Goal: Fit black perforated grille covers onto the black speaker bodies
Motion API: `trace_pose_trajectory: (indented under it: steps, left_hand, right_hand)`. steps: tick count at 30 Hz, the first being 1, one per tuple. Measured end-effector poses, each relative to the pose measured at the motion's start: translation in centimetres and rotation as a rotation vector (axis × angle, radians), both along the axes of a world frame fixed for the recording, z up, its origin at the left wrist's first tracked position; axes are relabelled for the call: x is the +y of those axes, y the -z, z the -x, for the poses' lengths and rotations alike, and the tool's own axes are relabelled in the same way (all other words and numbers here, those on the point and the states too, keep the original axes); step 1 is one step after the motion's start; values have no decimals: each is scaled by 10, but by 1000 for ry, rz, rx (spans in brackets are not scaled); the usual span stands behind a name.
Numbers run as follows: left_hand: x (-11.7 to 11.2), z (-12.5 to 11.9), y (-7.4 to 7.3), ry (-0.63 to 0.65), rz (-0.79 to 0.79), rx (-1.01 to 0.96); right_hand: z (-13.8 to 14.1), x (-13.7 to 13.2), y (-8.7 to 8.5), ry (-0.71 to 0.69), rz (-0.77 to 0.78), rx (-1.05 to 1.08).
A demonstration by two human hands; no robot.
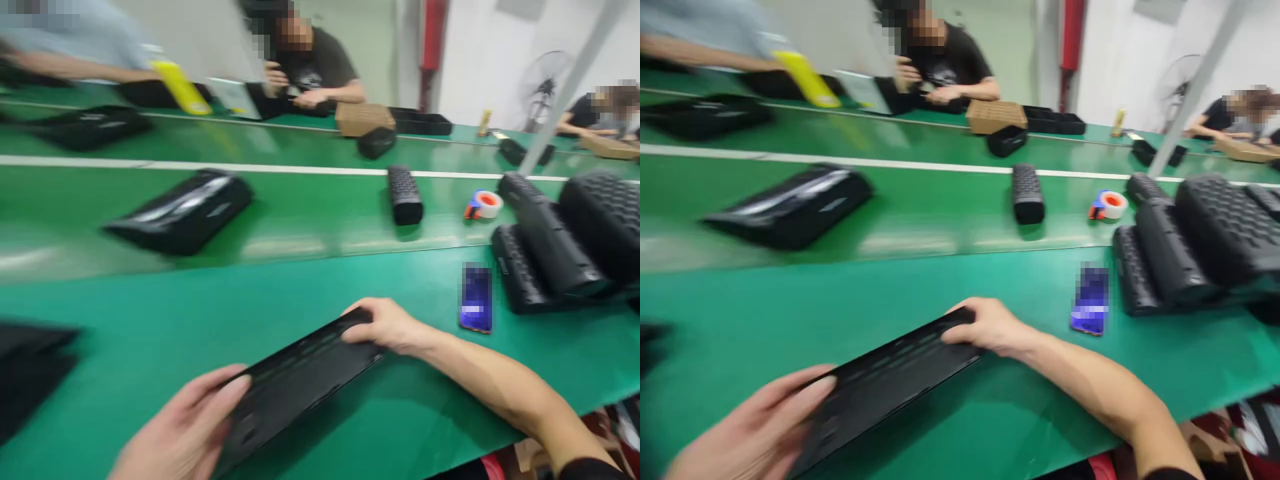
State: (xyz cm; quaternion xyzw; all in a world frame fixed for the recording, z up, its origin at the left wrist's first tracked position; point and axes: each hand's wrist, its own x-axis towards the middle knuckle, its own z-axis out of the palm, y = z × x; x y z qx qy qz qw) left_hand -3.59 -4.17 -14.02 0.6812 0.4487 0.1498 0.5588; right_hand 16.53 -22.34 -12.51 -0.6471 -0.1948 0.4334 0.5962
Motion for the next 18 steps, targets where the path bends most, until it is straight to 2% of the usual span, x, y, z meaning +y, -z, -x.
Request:
trace_pose_trajectory:
  steps: [2,3,6,7,11,15,18]
  left_hand:
    - [-27,8,-17,-69,260,-145]
    - [-37,9,-22,-71,323,-211]
    - [-44,15,-19,-71,413,-394]
    - [-42,20,-15,-86,424,-428]
    - [-45,46,-1,-125,450,-499]
    - [-55,60,3,-118,451,-529]
    - [-60,64,5,-93,390,-521]
  right_hand:
    - [11,-11,1,-19,-25,19]
    - [13,-16,3,-30,-34,25]
    - [10,-22,21,-143,-32,71]
    - [8,-21,28,-181,-25,101]
    - [12,-25,44,-158,30,330]
    - [17,-31,46,-152,83,321]
    - [20,-33,47,-165,83,305]
